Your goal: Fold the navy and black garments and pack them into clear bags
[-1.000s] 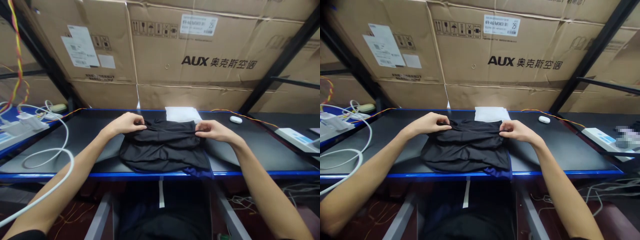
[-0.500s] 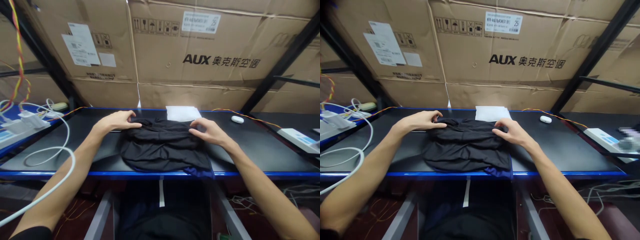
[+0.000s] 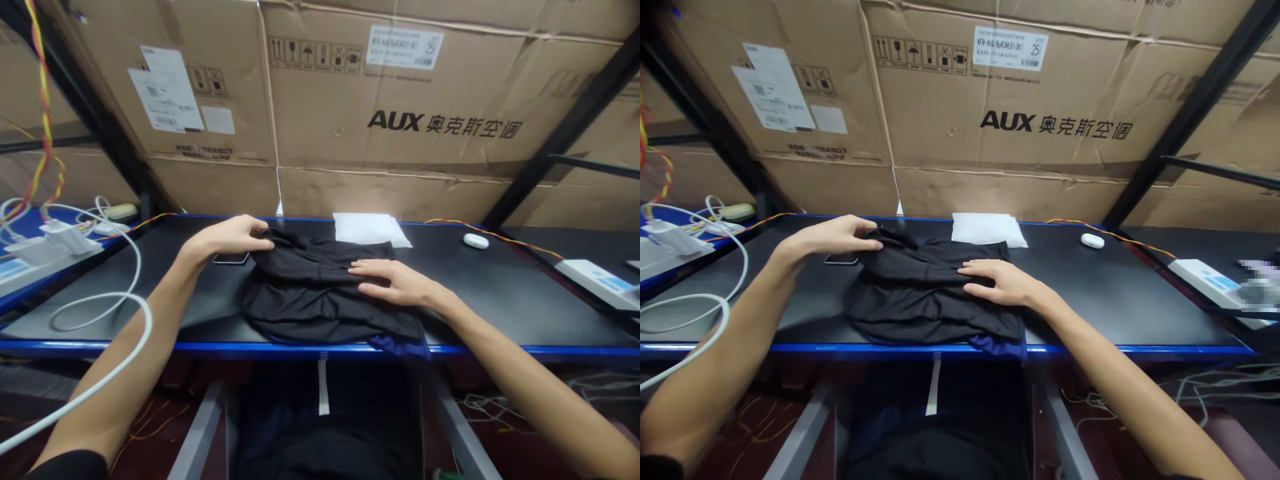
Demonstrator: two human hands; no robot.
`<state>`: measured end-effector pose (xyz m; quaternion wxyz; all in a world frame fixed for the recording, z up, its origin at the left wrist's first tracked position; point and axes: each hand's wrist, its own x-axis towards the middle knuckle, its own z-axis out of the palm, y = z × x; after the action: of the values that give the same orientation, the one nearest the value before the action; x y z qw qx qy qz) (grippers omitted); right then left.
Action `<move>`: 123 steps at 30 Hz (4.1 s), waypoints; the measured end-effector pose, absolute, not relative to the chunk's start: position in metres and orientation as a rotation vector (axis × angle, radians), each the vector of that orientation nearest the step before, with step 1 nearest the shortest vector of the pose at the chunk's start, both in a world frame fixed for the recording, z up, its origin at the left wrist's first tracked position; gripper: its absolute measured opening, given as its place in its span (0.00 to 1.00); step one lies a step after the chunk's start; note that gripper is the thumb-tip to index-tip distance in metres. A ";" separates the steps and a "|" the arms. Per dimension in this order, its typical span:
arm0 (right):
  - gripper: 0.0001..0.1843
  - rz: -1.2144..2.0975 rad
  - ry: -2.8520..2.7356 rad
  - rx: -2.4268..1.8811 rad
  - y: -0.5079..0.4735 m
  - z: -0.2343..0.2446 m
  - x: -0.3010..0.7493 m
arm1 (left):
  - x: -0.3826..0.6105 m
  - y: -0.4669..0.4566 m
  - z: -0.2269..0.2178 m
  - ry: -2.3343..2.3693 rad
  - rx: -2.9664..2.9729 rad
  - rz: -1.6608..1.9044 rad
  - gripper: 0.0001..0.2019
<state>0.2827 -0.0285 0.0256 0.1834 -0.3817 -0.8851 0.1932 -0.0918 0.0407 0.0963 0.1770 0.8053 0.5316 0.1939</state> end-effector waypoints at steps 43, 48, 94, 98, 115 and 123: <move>0.41 0.728 -2.512 -1.521 -0.025 0.046 0.323 | -0.020 0.005 0.060 1.541 2.336 0.195 0.25; 0.39 0.707 -2.462 -1.530 -0.025 0.049 0.329 | -0.017 0.010 0.059 1.455 2.294 0.523 0.21; 0.38 0.665 -2.599 -1.195 -0.024 0.037 0.304 | -0.031 0.009 0.025 1.079 2.688 0.080 0.38; 0.39 0.659 -2.618 -1.201 -0.024 0.039 0.303 | -0.027 0.021 0.024 1.061 2.717 0.123 0.37; 0.40 0.694 -2.623 -1.222 -0.024 0.041 0.303 | 0.040 0.084 0.015 0.919 2.880 0.241 0.34; 0.45 0.823 -2.638 -1.202 -0.027 0.046 0.306 | 0.024 0.078 0.020 0.650 2.899 0.495 0.27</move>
<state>0.3057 -0.0266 0.0465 0.0640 -0.3981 -0.8736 0.2726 0.0244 0.0776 0.0200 0.0648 0.9605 0.2153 0.1642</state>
